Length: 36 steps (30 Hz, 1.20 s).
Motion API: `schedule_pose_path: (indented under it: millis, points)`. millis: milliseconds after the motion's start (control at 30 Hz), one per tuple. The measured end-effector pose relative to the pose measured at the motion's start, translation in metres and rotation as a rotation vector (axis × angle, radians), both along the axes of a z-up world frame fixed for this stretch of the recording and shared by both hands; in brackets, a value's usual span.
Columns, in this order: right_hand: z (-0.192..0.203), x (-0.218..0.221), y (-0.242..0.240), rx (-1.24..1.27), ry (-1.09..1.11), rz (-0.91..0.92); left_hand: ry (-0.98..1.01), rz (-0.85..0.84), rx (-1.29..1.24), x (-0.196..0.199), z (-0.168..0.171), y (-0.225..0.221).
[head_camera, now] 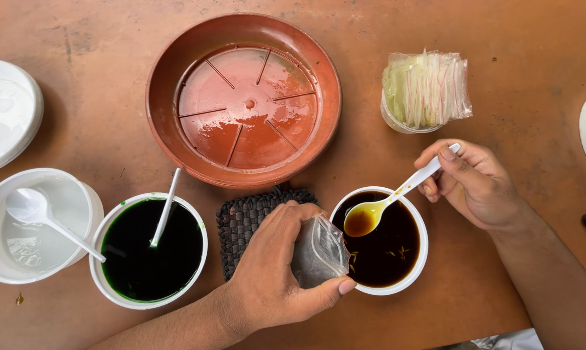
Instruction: Using a spoon to carefully transfer liquid from bowls into small plastic zip-lock bags.
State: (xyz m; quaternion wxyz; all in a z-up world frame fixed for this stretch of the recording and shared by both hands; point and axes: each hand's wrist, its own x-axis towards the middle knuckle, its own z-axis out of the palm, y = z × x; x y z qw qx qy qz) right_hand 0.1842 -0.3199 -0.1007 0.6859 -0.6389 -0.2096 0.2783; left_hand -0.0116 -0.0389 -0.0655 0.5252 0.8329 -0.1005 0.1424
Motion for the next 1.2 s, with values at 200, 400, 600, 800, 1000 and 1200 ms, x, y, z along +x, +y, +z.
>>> schedule_pose_path:
  millis: [200, 400, 600, 800, 1000, 1200]
  points:
    - [0.003, -0.001, 0.003, 0.004, -0.008, -0.009, 0.023, 0.014, 0.046, 0.001, -0.003, 0.000]
    - [0.008, -0.003, 0.006, 0.019, 0.014, -0.069, 0.067, -0.009, 0.049, 0.000, -0.002, 0.000]
    - [0.016, -0.008, 0.008, 0.039, 0.073, -0.163, 0.045, -0.013, 0.062, 0.001, -0.005, -0.001]
    - [0.026, -0.021, 0.008, 0.096, 0.076, -0.242, 0.015, -0.013, 0.084, 0.001, -0.009, 0.000]
    - [0.038, -0.035, 0.011, 0.093, 0.073, -0.264, 0.001, 0.041, 0.086, -0.001, -0.012, 0.001]
    - [0.050, -0.043, 0.022, 0.096, 0.007, -0.227, 0.003, 0.073, 0.064, -0.005, -0.009, 0.001]
